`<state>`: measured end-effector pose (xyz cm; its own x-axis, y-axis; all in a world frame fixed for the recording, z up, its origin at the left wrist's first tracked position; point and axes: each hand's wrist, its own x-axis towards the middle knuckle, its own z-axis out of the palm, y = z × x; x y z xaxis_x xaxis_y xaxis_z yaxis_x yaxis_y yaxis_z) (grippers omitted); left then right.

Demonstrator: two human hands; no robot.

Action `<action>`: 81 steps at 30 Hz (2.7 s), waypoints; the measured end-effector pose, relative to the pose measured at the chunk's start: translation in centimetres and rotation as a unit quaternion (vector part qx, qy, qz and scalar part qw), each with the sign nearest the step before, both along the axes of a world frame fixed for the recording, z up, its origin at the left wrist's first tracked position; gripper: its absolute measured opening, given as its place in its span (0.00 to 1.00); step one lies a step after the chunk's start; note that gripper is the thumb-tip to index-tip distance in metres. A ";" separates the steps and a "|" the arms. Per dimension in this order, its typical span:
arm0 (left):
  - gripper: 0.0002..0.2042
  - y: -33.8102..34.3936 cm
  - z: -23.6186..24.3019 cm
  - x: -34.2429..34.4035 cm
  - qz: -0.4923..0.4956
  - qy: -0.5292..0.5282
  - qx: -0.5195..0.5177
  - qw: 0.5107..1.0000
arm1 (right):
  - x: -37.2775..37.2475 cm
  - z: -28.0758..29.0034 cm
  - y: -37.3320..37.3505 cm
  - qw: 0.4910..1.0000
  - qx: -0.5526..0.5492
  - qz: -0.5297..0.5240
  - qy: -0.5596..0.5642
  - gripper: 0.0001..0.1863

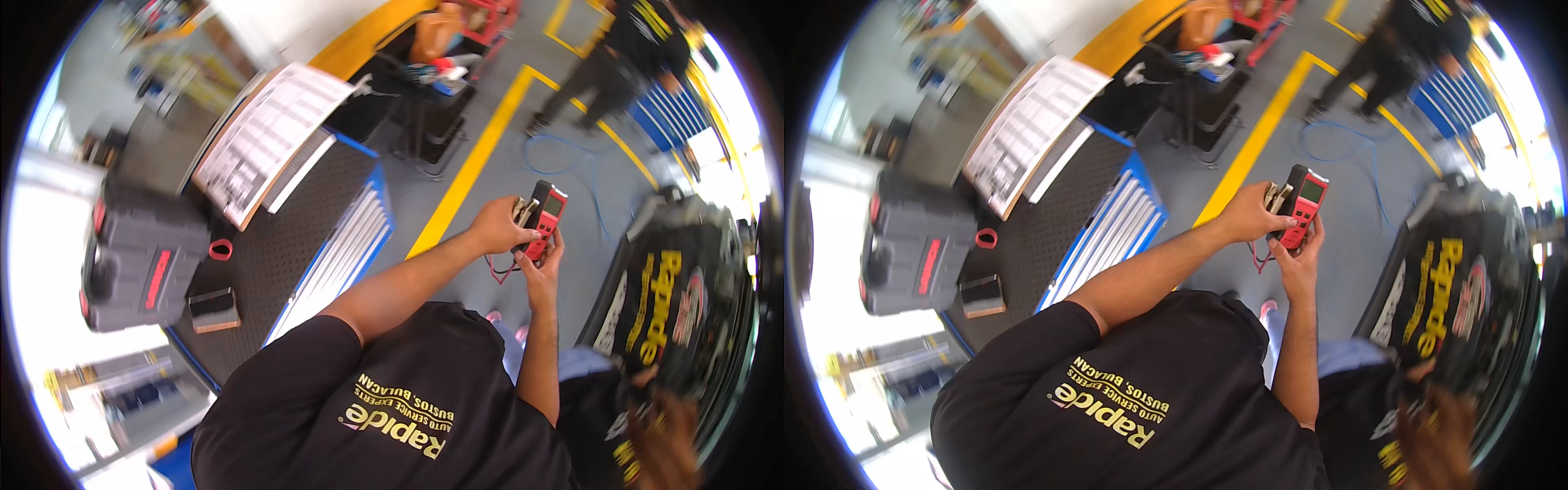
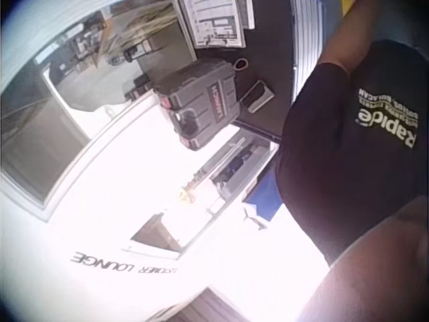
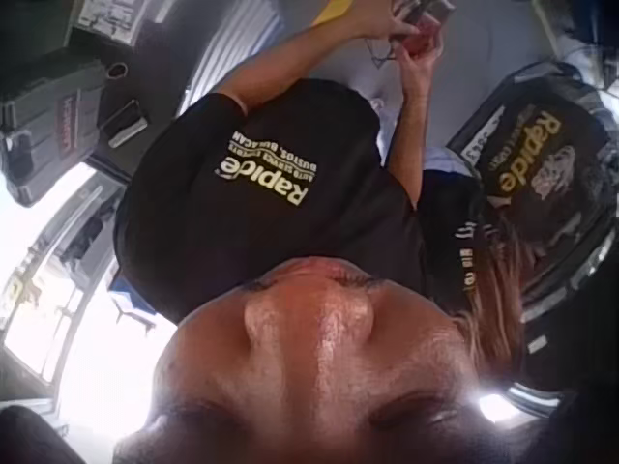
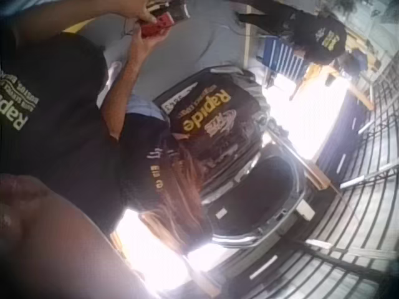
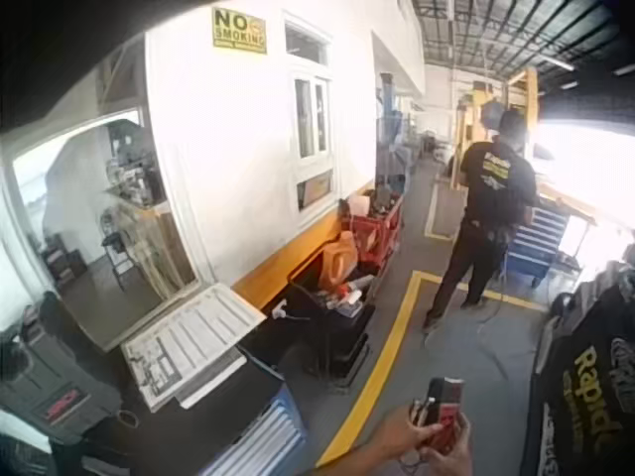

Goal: The person removes a spark plug from an engine with a socket wrench, holds it next to a clipboard on a cart, and then attaches the leads of a multimeter to the terminals of the car battery.

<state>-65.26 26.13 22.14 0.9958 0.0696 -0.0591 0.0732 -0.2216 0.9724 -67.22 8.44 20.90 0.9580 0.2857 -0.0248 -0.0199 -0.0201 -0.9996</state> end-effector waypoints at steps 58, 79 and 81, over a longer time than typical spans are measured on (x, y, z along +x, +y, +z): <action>0.16 22.4 -7.0 133.1 0.083 0.120 -0.432 0.890 | 145.2 3.7 13.5 0.967 -0.170 -0.010 -0.192 0.54; 0.31 62.9 -10.9 168.7 0.156 0.290 0.098 0.939 | 150.2 -31.6 -10.0 0.761 -0.139 -0.188 0.606 0.13; 0.34 63.5 -9.4 168.7 0.129 0.276 0.256 0.918 | 142.6 -28.2 -9.3 0.737 -0.164 -0.319 0.573 0.08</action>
